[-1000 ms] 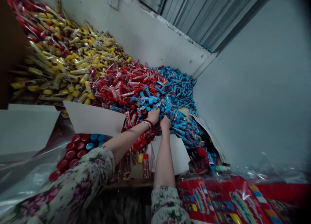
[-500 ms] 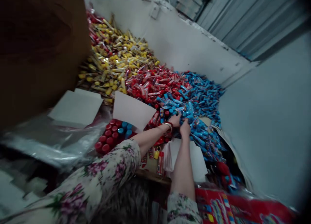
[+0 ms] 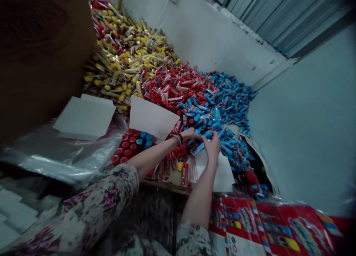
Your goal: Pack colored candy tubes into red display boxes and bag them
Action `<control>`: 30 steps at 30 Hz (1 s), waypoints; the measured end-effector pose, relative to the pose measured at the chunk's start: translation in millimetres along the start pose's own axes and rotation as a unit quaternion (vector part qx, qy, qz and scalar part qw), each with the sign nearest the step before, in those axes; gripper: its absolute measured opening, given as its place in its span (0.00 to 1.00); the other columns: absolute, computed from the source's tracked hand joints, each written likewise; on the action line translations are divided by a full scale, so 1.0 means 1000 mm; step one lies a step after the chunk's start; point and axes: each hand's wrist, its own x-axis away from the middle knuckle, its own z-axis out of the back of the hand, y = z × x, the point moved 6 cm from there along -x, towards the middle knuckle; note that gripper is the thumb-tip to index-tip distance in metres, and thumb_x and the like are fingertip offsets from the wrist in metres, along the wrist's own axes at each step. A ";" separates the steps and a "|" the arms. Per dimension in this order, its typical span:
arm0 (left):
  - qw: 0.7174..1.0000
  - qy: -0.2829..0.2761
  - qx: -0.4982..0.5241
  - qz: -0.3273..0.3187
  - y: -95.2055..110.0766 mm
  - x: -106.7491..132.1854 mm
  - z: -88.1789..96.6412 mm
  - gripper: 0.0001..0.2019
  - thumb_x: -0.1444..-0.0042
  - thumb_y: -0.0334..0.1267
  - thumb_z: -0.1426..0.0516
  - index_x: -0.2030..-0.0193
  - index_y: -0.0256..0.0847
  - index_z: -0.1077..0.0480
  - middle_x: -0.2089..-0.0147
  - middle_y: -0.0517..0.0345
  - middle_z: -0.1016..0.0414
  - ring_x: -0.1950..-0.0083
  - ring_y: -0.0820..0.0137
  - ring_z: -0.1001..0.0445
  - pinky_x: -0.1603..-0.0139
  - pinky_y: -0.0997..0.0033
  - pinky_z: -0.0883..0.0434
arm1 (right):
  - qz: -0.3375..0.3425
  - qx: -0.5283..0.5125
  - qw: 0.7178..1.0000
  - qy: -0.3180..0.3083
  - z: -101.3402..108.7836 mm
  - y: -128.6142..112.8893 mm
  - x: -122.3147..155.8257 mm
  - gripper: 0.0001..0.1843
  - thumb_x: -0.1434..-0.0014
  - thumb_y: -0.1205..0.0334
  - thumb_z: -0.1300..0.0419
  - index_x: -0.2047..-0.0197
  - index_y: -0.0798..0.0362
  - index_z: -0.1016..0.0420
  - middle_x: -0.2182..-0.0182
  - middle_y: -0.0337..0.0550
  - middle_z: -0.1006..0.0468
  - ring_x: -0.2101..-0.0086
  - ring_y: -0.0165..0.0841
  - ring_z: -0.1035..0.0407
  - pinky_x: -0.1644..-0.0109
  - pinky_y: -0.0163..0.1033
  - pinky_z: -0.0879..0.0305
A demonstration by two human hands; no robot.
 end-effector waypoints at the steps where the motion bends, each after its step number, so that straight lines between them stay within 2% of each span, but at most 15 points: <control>1: 1.000 0.010 -0.012 0.009 0.002 0.010 0.004 0.13 0.51 0.39 0.37 0.65 0.30 0.29 0.69 0.56 0.28 0.66 0.68 0.30 0.64 0.71 0.32 | -0.001 -0.017 1.000 0.026 0.009 0.000 0.010 0.27 0.47 0.54 0.41 0.46 0.56 0.34 0.63 0.49 0.24 0.62 0.39 0.31 0.57 0.41 0.37; 3: 0.999 0.027 -0.042 -0.001 0.008 0.043 0.016 0.18 0.55 0.39 0.36 0.58 0.31 0.29 0.65 0.56 0.27 0.62 0.67 0.30 0.62 0.72 0.33 | 0.003 -0.096 0.993 0.070 0.023 0.002 0.034 0.32 0.50 0.49 0.38 0.44 0.55 0.35 0.65 0.46 0.25 0.65 0.37 0.31 0.60 0.40 0.36; 4: 0.998 0.036 -0.051 -0.021 0.013 0.065 0.025 0.21 0.54 0.40 0.36 0.53 0.35 0.30 0.63 0.58 0.27 0.60 0.68 0.30 0.60 0.73 0.33 | 0.004 -0.153 0.986 0.067 0.025 0.002 0.047 0.33 0.50 0.48 0.38 0.44 0.54 0.35 0.65 0.45 0.25 0.67 0.36 0.31 0.62 0.39 0.36; 6: 0.991 0.028 -0.065 -0.113 0.026 0.117 0.044 0.26 0.49 0.41 0.39 0.43 0.39 0.35 0.59 0.58 0.26 0.60 0.70 0.29 0.59 0.74 0.33 | -0.003 -0.270 0.963 -0.008 0.011 0.001 0.074 0.32 0.50 0.46 0.37 0.46 0.53 0.34 0.67 0.42 0.26 0.71 0.32 0.33 0.67 0.36 0.36; 7: 0.990 0.049 -0.068 -0.118 0.027 0.144 0.060 0.23 0.47 0.42 0.41 0.45 0.38 0.34 0.58 0.57 0.26 0.59 0.69 0.29 0.58 0.74 0.33 | -0.011 -0.313 0.947 -0.064 -0.002 -0.002 0.088 0.30 0.50 0.46 0.37 0.48 0.54 0.34 0.69 0.40 0.26 0.73 0.30 0.34 0.69 0.34 0.36; 8: 0.988 0.071 -0.086 -0.103 0.024 0.169 0.077 0.19 0.46 0.43 0.42 0.50 0.37 0.31 0.59 0.57 0.25 0.59 0.69 0.28 0.58 0.74 0.32 | -0.018 -0.340 0.933 -0.116 -0.017 -0.007 0.103 0.28 0.50 0.46 0.37 0.50 0.54 0.33 0.71 0.38 0.27 0.75 0.29 0.35 0.71 0.33 0.37; 10: 0.980 0.128 -0.152 -0.032 0.009 0.212 0.112 0.17 0.46 0.46 0.43 0.55 0.37 0.29 0.63 0.57 0.25 0.63 0.70 0.28 0.61 0.75 0.33 | -0.023 -0.345 0.920 -0.182 -0.046 -0.018 0.127 0.25 0.48 0.45 0.39 0.54 0.54 0.33 0.74 0.35 0.29 0.76 0.28 0.36 0.73 0.31 0.39; 12: 0.954 0.201 -0.221 0.023 -0.008 0.242 0.141 0.18 0.47 0.48 0.42 0.54 0.38 0.30 0.63 0.58 0.25 0.65 0.70 0.28 0.64 0.75 0.33 | -0.011 -0.312 0.930 -0.196 -0.068 -0.031 0.142 0.21 0.45 0.45 0.42 0.57 0.54 0.32 0.75 0.35 0.29 0.76 0.28 0.36 0.72 0.31 0.41; 13: 0.942 0.222 -0.249 0.040 -0.016 0.252 0.149 0.18 0.47 0.48 0.42 0.54 0.39 0.30 0.63 0.58 0.25 0.65 0.70 0.28 0.64 0.75 0.33 | -0.002 -0.294 0.936 -0.193 -0.076 -0.037 0.147 0.21 0.43 0.44 0.44 0.58 0.54 0.32 0.74 0.36 0.28 0.75 0.29 0.35 0.72 0.31 0.41; 15: 0.926 0.236 -0.291 0.050 -0.030 0.261 0.151 0.16 0.46 0.47 0.43 0.54 0.39 0.31 0.62 0.57 0.25 0.64 0.68 0.27 0.62 0.73 0.33 | 0.021 -0.263 0.947 -0.186 -0.088 -0.050 0.150 0.20 0.41 0.46 0.47 0.57 0.54 0.31 0.70 0.40 0.26 0.70 0.31 0.32 0.67 0.33 0.39; 17: 0.921 0.223 -0.316 0.041 -0.042 0.260 0.139 0.13 0.44 0.44 0.45 0.55 0.39 0.32 0.60 0.56 0.25 0.62 0.67 0.27 0.60 0.71 0.32 | 0.057 -0.223 0.954 -0.193 -0.096 -0.062 0.150 0.17 0.38 0.51 0.48 0.53 0.54 0.32 0.64 0.43 0.24 0.63 0.34 0.30 0.60 0.35 0.37; 20: 0.908 0.186 -0.374 0.028 -0.056 0.251 0.116 0.11 0.42 0.33 0.49 0.53 0.38 0.33 0.54 0.50 0.27 0.57 0.64 0.28 0.57 0.67 0.31 | 0.134 -0.128 0.952 -0.245 -0.107 -0.075 0.152 0.16 0.37 0.59 0.50 0.47 0.52 0.34 0.56 0.46 0.24 0.59 0.36 0.29 0.56 0.37 0.37; 23: 0.872 0.103 -0.478 0.021 -0.068 0.242 0.101 0.14 0.46 0.23 0.51 0.55 0.36 0.31 0.51 0.47 0.29 0.50 0.59 0.31 0.50 0.59 0.32 | 0.191 -0.029 0.932 -0.308 -0.113 -0.080 0.158 0.20 0.36 0.62 0.51 0.41 0.50 0.39 0.52 0.46 0.26 0.58 0.37 0.28 0.56 0.38 0.37; 25: 0.851 0.042 -0.524 0.007 -0.073 0.239 0.097 0.15 0.47 0.21 0.51 0.57 0.36 0.30 0.53 0.47 0.28 0.48 0.58 0.33 0.47 0.58 0.34 | 0.210 0.017 0.916 -0.341 -0.111 -0.079 0.161 0.21 0.36 0.63 0.51 0.40 0.47 0.40 0.52 0.45 0.25 0.57 0.38 0.28 0.56 0.38 0.37; 30: 0.819 -0.063 -0.569 -0.047 -0.071 0.242 0.095 0.13 0.44 0.21 0.50 0.57 0.36 0.29 0.54 0.47 0.27 0.46 0.60 0.34 0.45 0.60 0.36 | 0.270 0.018 0.890 -0.368 -0.095 -0.087 0.163 0.20 0.37 0.67 0.50 0.43 0.43 0.35 0.53 0.39 0.25 0.55 0.34 0.29 0.55 0.35 0.38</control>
